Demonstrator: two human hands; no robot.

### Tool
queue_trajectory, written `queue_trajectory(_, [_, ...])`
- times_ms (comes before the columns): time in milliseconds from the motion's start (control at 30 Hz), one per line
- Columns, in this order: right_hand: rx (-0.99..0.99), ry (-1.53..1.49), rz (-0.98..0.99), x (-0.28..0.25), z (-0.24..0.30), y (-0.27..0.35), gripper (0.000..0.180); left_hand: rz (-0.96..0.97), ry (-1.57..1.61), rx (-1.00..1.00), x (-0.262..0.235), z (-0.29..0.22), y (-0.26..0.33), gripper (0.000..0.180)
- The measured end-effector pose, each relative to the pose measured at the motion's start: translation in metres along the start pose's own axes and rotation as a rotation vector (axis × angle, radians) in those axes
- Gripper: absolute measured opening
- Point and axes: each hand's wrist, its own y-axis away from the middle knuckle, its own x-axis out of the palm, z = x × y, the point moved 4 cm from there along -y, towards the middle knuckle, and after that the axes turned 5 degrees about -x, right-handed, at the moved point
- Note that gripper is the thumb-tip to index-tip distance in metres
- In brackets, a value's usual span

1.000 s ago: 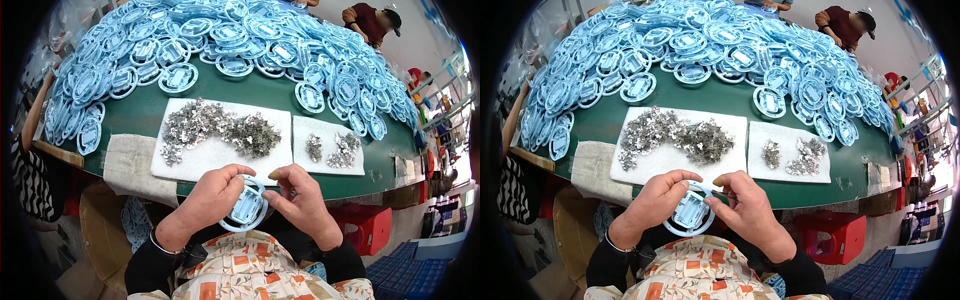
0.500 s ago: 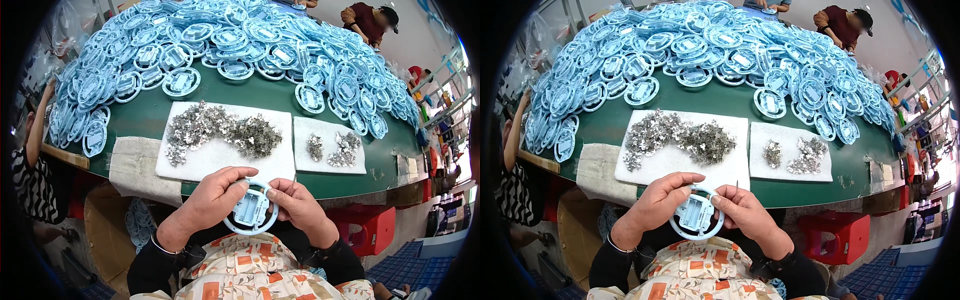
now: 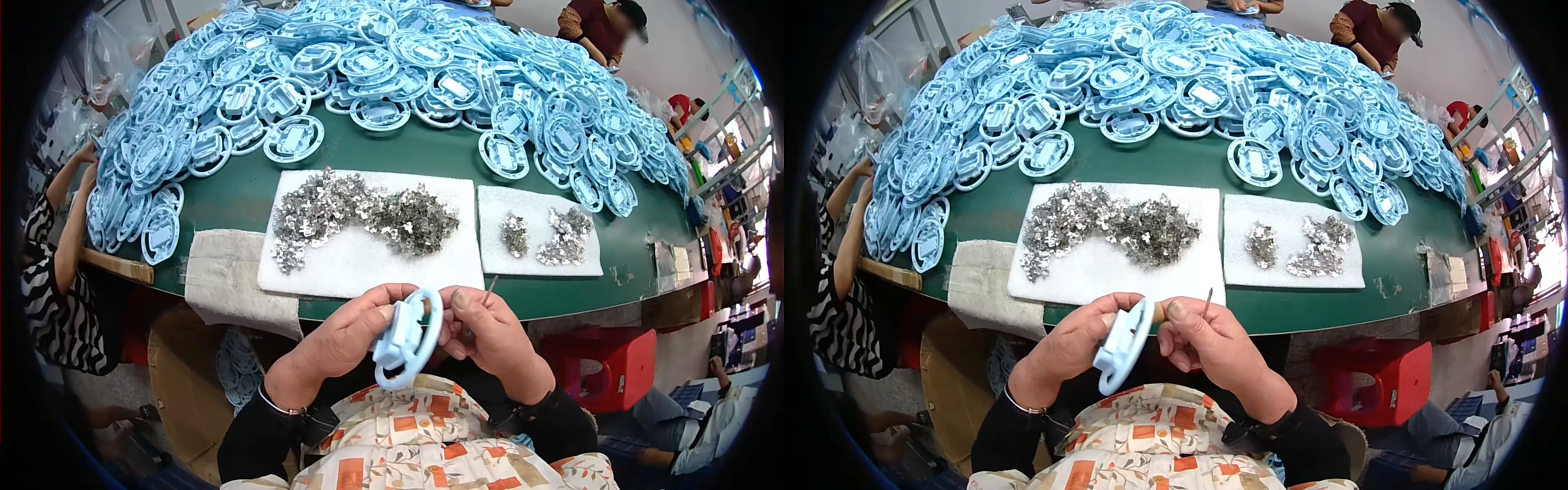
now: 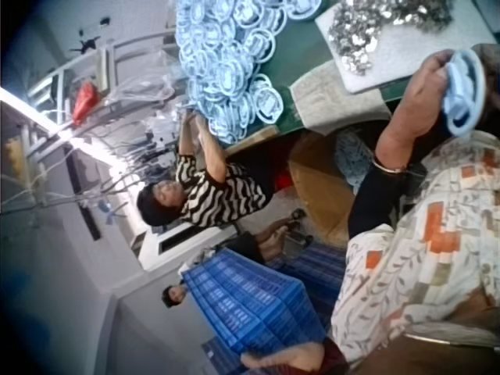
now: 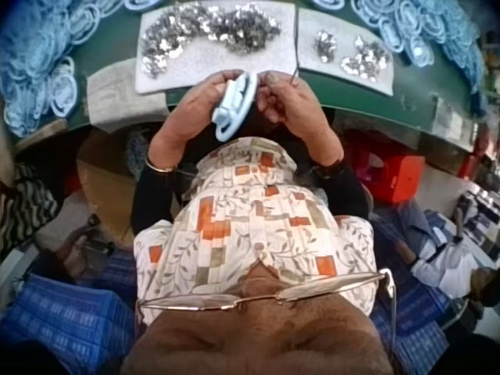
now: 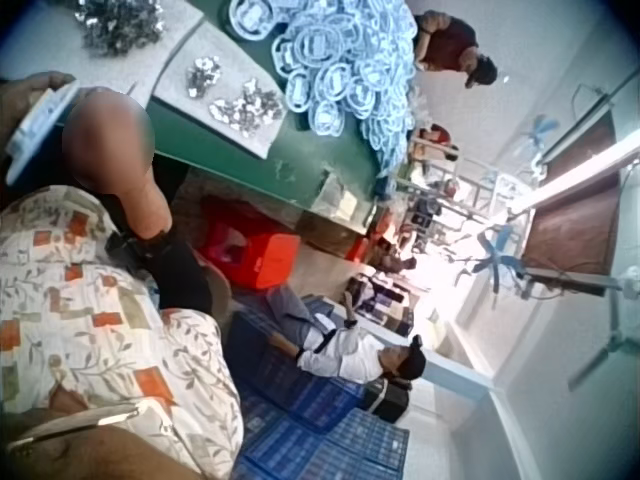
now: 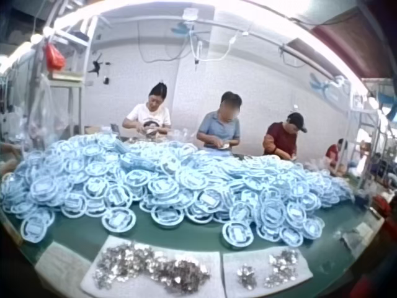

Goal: The person repeatedly picks up light blue plastic rings and uses a small wooden stick to press or adjust a central component inside each ring. The person handles the items one at a time, placing the finished pieces into a pile on the table.

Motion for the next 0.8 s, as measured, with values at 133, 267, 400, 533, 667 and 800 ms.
queue_trajectory(133, [-0.184, 0.235, -0.033, 0.012, 0.003, -0.007, 0.016, 0.196, 0.658, -0.062, -0.005, 0.024, -0.002, 0.041])
queue_trajectory(267, [-0.381, 0.4, -0.069, 0.017, 0.0, -0.014, 0.012, 0.216, 0.77, -0.066, -0.002, 0.027, -0.001, 0.039])
queue_trajectory(400, [-0.377, 0.584, -0.092, 0.017, 0.007, -0.016, 0.014, 0.218, 0.784, -0.074, -0.003, 0.031, -0.001, 0.038])
queue_trajectory(533, [-0.381, 0.627, -0.115, 0.014, 0.007, -0.016, 0.015, 0.213, 0.747, -0.085, 0.0, 0.029, -0.003, 0.037])
queue_trajectory(667, [-0.327, 0.714, -0.159, 0.013, 0.01, -0.017, 0.015, 0.218, 0.703, -0.119, 0.003, 0.028, -0.003, 0.034])
queue_trajectory(800, [-0.237, 0.681, -0.154, 0.007, 0.007, -0.021, 0.015, 0.167, 0.619, -0.142, 0.001, 0.029, 0.0, 0.034])
